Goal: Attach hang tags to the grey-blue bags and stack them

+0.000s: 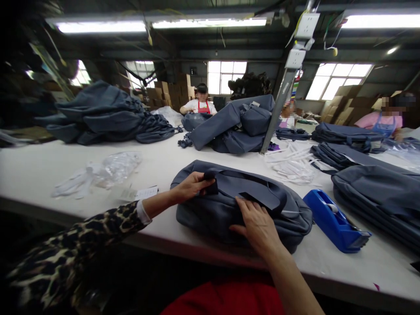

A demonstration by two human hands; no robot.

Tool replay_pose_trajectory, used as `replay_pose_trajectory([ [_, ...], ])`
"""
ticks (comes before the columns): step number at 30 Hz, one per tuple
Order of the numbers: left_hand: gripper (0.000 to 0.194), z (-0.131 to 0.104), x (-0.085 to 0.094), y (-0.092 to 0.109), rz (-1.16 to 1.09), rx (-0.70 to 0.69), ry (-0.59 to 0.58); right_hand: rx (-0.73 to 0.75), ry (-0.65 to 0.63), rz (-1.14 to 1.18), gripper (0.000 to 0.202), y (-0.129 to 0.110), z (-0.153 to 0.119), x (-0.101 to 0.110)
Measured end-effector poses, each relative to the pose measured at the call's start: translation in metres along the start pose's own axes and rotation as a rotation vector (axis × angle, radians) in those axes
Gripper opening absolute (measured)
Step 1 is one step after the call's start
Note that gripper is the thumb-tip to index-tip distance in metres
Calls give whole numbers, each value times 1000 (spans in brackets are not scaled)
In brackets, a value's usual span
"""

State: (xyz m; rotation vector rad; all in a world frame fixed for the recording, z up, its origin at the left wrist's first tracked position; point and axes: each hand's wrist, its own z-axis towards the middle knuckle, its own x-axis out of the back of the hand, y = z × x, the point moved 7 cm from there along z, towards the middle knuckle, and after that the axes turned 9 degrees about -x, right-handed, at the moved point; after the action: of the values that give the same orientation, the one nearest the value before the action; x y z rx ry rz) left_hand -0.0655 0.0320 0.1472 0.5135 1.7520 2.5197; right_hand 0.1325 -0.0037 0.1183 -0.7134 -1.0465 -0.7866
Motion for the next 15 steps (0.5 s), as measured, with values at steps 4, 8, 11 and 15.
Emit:
replay_pose_trajectory([
  [4,47,5,-2,5,48,-66,-30,-58,-17,-108,50,4,14,-16],
  [8,35,-4,2,13,204,-186,57,-31,32,-140,21,5,22,-21],
  [11,17,-46,7,31,463,-441,300,-25,42,-148,20,9,31,-16],
  [15,10,-112,-33,21,825,-712,48,-26,2,-130,22,12,38,-11],
])
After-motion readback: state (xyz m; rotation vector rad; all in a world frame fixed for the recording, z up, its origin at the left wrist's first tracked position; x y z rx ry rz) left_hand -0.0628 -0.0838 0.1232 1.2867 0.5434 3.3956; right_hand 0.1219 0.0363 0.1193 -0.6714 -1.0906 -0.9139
